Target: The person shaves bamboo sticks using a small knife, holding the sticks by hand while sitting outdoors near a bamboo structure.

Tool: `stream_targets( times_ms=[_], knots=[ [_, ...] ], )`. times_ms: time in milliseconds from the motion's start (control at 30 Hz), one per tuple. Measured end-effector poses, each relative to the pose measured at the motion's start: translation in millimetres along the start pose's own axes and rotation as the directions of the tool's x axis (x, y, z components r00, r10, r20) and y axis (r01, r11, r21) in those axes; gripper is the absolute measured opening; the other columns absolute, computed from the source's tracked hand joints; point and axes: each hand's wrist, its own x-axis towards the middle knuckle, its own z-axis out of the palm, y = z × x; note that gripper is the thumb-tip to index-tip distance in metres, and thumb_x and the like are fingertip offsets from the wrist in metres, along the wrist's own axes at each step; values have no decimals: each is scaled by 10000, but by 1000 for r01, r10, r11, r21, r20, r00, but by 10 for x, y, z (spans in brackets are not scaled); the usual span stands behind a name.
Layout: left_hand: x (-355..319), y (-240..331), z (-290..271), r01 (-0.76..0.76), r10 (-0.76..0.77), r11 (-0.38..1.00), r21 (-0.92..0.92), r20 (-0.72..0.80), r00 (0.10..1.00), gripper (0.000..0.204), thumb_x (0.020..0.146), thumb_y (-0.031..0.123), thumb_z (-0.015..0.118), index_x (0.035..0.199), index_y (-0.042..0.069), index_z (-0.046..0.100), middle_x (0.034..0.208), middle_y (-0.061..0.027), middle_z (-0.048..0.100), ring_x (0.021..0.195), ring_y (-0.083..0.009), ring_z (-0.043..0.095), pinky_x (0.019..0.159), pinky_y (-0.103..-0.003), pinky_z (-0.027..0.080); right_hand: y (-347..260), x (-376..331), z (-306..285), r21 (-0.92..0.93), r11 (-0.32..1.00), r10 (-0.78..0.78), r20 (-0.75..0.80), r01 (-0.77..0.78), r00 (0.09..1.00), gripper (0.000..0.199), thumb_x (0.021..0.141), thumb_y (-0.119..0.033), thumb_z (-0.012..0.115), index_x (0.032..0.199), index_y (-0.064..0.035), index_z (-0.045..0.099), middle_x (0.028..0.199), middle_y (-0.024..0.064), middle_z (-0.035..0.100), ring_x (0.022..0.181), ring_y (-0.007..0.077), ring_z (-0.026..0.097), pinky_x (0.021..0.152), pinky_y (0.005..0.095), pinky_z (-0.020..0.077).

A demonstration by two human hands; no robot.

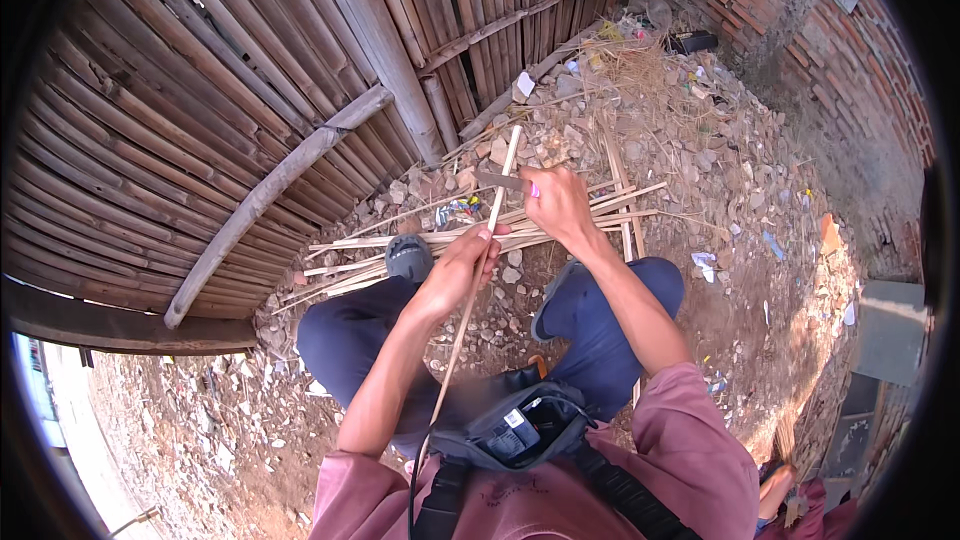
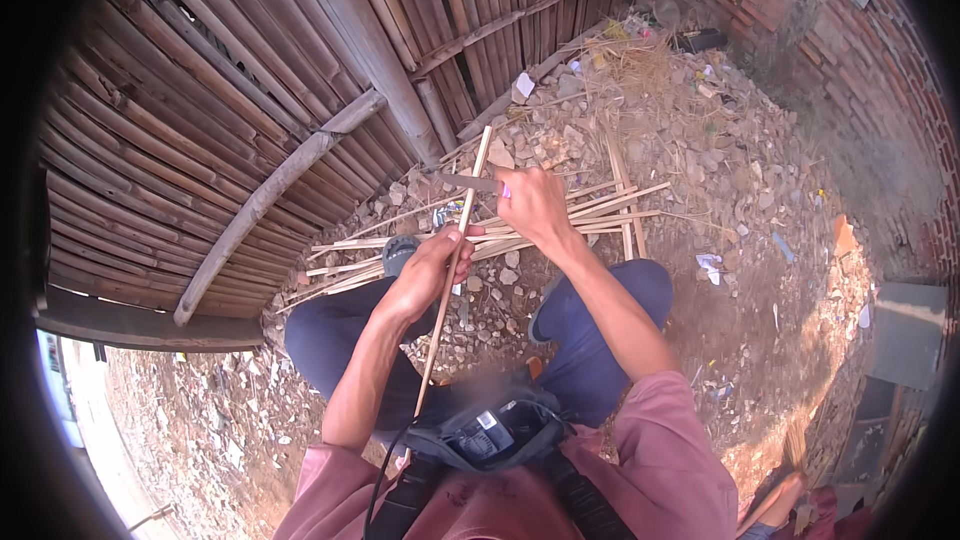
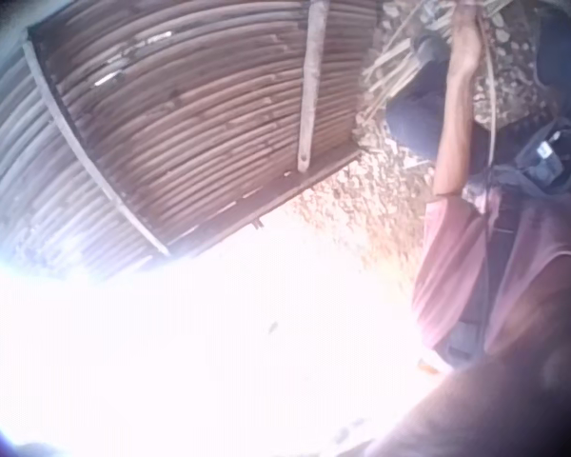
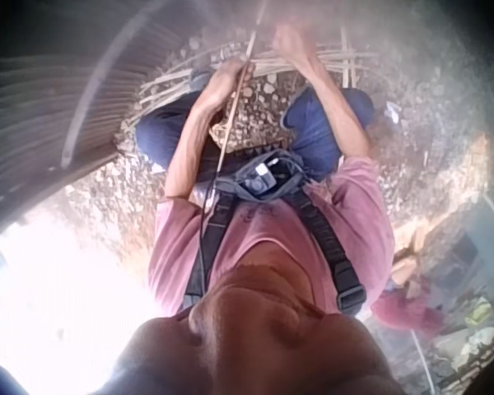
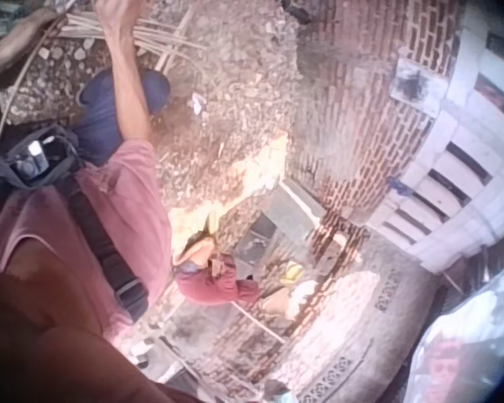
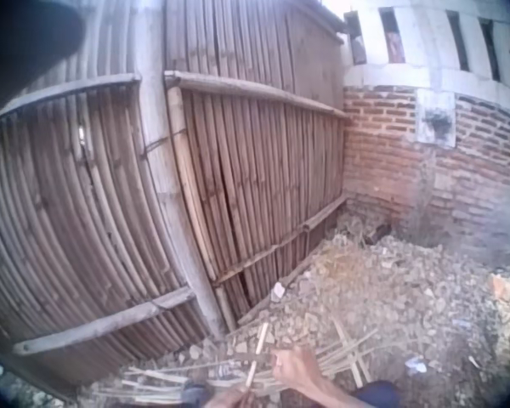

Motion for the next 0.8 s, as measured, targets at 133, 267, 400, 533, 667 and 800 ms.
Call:
stream_targets(
  times_ms=[133,267,400,533,667,800],
  knots=[
    [-37,-8,7,-47,50,994,100,-22,999,337,1173,279,414,1345,31,564,910,17,488,814,-85,469,775,-259,442,35,-9,-45,7,999,-48,-97,49,994,174,804,-59,629,891,-59,780,633,201,678,585,384,702,552,482,542],
    [-2,-67,20,-148,155,974,169,-33,987,245,1163,253,462,1266,51,556,865,21,506,796,-84,501,754,-259,455,-18,-75,-44,-8,998,-65,-58,65,996,143,801,-59,627,852,-52,761,645,208,680,604,385,707,572,487,548],
    [-100,78,126,-77,86,990,118,-69,994,184,1155,216,486,1225,53,533,848,10,534,712,-84,520,655,-253,440,41,-91,24,8,999,-48,-11,48,999,139,811,-54,604,827,-37,742,651,235,654,612,417,679,583,505,521],
    [-85,5,44,-94,115,974,207,-92,989,242,1128,259,557,1228,40,532,796,23,529,631,-77,507,588,-264,432,7,-125,64,11,997,-70,-34,70,997,102,801,-61,609,777,-32,703,631,232,638,594,423,666,573,514,509],
    [-57,-78,-57,-84,156,884,460,-122,980,352,1081,310,640,1244,20,526,765,-17,590,654,-100,576,601,-299,477,-126,-201,117,17,994,-110,52,109,993,98,783,-81,620,747,-60,709,614,209,649,588,403,686,563,515,523],
    [-76,-19,38,-70,179,879,472,-190,965,284,1097,292,615,1156,18,571,721,1,580,621,-90,568,576,-279,464,-203,-253,164,30,993,-119,69,117,991,104,789,-87,619,732,-53,699,640,208,662,598,402,690,574,513,534]
  ],
)
